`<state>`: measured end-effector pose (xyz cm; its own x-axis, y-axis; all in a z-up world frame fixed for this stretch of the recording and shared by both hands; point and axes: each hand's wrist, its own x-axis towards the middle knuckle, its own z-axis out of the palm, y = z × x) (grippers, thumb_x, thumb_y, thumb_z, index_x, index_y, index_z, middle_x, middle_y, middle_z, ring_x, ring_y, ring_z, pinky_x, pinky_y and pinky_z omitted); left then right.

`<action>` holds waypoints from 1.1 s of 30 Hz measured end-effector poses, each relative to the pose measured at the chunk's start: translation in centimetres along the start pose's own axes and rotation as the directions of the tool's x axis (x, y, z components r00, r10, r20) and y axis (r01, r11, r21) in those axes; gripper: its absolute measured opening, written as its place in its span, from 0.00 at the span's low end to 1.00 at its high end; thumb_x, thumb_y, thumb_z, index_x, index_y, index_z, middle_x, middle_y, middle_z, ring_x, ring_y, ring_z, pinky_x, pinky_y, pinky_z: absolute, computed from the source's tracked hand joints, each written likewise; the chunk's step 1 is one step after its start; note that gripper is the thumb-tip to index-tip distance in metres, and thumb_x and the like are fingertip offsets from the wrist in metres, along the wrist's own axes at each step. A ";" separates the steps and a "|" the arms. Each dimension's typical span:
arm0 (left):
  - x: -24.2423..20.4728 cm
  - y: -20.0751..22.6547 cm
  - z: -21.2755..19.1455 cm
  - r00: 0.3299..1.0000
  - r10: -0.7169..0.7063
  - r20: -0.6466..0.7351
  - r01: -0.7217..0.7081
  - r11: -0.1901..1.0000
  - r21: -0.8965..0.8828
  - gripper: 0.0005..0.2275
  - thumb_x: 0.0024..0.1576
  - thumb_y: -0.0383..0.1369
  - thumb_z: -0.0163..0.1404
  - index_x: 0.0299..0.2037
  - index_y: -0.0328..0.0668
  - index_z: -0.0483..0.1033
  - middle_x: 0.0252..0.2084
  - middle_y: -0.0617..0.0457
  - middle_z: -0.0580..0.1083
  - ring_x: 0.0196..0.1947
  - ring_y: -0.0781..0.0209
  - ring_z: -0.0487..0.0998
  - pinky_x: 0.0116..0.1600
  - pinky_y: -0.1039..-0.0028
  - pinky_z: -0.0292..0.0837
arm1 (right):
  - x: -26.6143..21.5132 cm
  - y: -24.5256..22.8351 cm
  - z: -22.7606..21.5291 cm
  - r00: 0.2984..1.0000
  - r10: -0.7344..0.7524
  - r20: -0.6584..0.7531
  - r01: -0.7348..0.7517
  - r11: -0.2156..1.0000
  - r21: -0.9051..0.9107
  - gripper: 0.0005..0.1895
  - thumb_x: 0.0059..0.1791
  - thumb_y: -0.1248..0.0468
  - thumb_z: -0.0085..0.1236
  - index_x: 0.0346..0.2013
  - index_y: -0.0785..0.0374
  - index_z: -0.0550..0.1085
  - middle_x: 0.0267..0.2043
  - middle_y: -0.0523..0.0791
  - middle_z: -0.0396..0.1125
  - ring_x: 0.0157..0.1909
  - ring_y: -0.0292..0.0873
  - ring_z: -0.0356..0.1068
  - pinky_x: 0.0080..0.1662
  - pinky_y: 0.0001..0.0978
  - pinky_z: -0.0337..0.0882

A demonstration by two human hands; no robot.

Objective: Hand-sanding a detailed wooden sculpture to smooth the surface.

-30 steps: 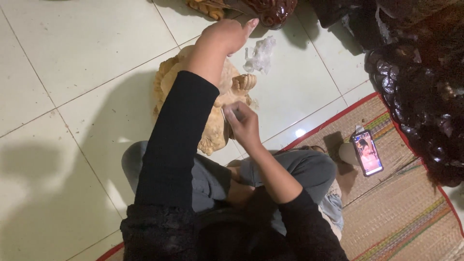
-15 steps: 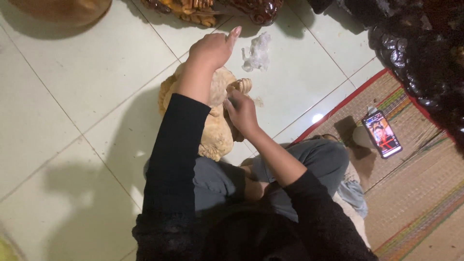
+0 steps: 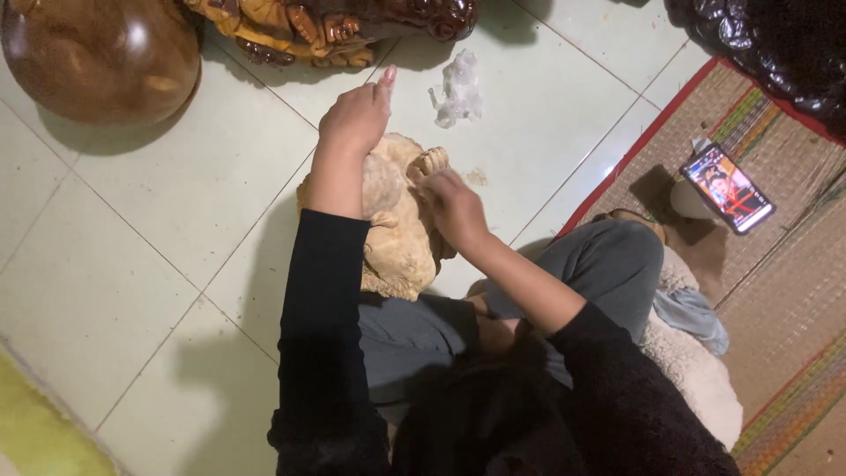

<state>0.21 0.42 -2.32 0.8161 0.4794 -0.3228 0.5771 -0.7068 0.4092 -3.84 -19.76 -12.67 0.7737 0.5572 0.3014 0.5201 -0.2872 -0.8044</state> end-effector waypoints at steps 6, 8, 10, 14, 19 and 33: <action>-1.0 0.6 -0.7 1.000 -0.005 -0.008 0.005 0.999 -0.034 0.33 0.63 0.58 0.21 0.46 0.45 0.78 0.49 0.49 0.79 0.46 0.45 0.77 0.52 0.56 0.70 | 0.0 -0.1 0.5 0.996 -0.018 0.092 0.017 1.000 0.015 0.07 0.48 0.74 0.58 0.40 0.68 0.79 0.44 0.45 0.76 0.39 0.45 0.75 0.41 0.31 0.75; -0.9 0.6 -0.7 1.000 -0.006 0.008 0.006 1.000 -0.021 0.34 0.62 0.59 0.20 0.47 0.46 0.78 0.49 0.49 0.79 0.47 0.45 0.77 0.52 0.56 0.70 | 0.2 0.1 0.5 0.995 -0.025 0.095 0.019 0.998 0.063 0.07 0.47 0.75 0.56 0.39 0.69 0.78 0.42 0.46 0.75 0.38 0.45 0.74 0.41 0.32 0.74; -0.8 0.6 -0.7 1.000 -0.004 0.022 0.004 1.000 -0.012 0.34 0.61 0.60 0.19 0.48 0.46 0.78 0.49 0.49 0.79 0.48 0.45 0.77 0.53 0.55 0.69 | 0.7 0.2 0.9 0.995 -0.034 0.097 0.024 0.994 0.107 0.07 0.47 0.77 0.55 0.37 0.70 0.78 0.40 0.46 0.74 0.38 0.46 0.72 0.41 0.33 0.73; -0.7 0.2 -0.6 1.000 -0.001 0.020 0.002 1.000 -0.017 0.34 0.61 0.59 0.20 0.45 0.44 0.78 0.48 0.48 0.78 0.47 0.44 0.76 0.52 0.55 0.69 | 1.4 0.6 2.1 0.991 -0.123 0.056 0.124 0.992 -0.016 0.06 0.51 0.70 0.56 0.40 0.68 0.78 0.42 0.47 0.72 0.37 0.49 0.73 0.40 0.37 0.72; -0.7 0.4 -0.6 0.999 -0.009 0.036 0.009 1.000 0.007 0.35 0.61 0.60 0.18 0.47 0.45 0.78 0.49 0.48 0.78 0.48 0.44 0.77 0.53 0.55 0.69 | -0.3 1.2 0.0 0.967 -0.175 0.183 0.176 0.984 0.012 0.11 0.46 0.73 0.60 0.44 0.67 0.80 0.48 0.45 0.73 0.44 0.46 0.74 0.42 0.32 0.74; -0.5 0.2 -0.3 0.999 0.045 0.005 -0.045 0.996 0.080 0.36 0.63 0.59 0.18 0.46 0.40 0.77 0.48 0.43 0.78 0.45 0.44 0.78 0.51 0.53 0.71 | 0.1 0.4 -0.7 0.956 -0.232 0.180 0.247 0.967 -0.066 0.09 0.48 0.70 0.55 0.40 0.66 0.80 0.45 0.43 0.74 0.42 0.45 0.71 0.40 0.32 0.72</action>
<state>-0.11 0.22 -1.83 0.8411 0.4445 -0.3082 0.5351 -0.7672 0.3538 -3.35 -20.37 -12.60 0.5540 0.7392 0.3828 0.7180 -0.1916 -0.6691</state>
